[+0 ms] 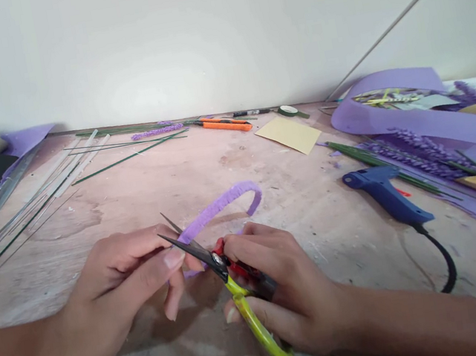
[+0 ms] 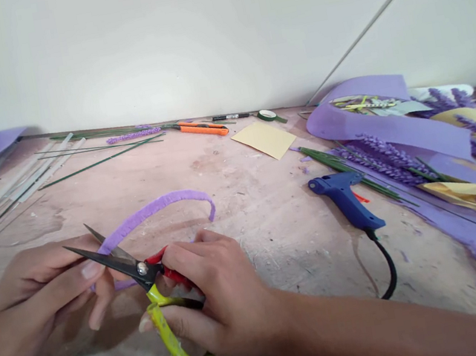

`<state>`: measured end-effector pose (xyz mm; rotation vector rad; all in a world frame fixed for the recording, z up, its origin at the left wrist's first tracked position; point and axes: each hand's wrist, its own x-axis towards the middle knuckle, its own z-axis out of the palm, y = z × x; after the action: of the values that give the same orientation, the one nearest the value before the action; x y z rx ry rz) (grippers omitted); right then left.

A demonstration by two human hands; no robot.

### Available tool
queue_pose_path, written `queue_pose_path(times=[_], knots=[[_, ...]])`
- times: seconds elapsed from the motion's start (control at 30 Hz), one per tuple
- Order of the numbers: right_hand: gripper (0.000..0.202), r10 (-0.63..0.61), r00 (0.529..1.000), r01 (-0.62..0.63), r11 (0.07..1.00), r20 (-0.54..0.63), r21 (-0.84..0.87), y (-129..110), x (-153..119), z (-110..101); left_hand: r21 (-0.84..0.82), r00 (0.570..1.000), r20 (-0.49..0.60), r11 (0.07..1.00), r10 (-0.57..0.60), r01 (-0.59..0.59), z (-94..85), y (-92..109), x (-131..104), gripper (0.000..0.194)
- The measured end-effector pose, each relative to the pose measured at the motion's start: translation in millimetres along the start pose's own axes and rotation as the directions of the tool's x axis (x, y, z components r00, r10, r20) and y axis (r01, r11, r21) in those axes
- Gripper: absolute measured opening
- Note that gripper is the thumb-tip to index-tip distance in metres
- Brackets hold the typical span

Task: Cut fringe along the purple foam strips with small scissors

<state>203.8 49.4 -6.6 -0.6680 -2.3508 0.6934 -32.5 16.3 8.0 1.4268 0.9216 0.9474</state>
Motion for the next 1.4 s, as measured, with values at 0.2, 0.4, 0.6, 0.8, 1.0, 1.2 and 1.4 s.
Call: queue_pose_path(times=[0.2,0.4,0.6,0.8,1.0,1.2,1.4], knots=[[0.035,-0.012,1.0,0.013,1.0,0.008,-0.017,0.6,-1.2,-1.5,-0.004,1.0,0.011,1.0,-0.01,0.01,1.0,-1.5,-0.4,0.031],[0.038,-0.009,1.0,0.009,1.0,0.006,-0.028,0.9,-2.1,-2.3,0.032,1.0,-0.009,0.999,0.019,-0.019,1.1,0.9,1.6,0.03],[0.045,-0.01,1.0,0.01,1.0,0.016,0.016,1.0,-2.0,-0.8,-0.008,0.999,0.053,1.0,0.007,-0.006,1.7,-5.9,4.4,0.027],[0.042,0.005,1.0,-0.007,0.998,0.025,0.056,1.6,-3.7,-1.8,-0.05,0.999,0.029,0.999,-0.016,0.017,1.3,-9.5,1.4,0.024],[0.041,0.055,0.998,-0.055,0.996,0.007,0.066,0.4,-3.7,-1.6,-0.061,1.0,0.011,0.998,-0.028,0.028,1.8,-9.1,-1.1,0.026],[0.044,0.048,0.999,-0.047,0.996,-0.007,0.071,-1.3,-0.8,-1.1,0.018,0.998,-0.046,0.999,0.052,-0.051,1.8,-5.9,3.6,0.038],[0.037,0.052,0.999,-0.052,0.998,0.004,0.044,-2.2,-0.4,-2.3,0.041,1.0,-0.004,0.999,0.03,-0.03,2.2,-6.2,4.3,0.038]])
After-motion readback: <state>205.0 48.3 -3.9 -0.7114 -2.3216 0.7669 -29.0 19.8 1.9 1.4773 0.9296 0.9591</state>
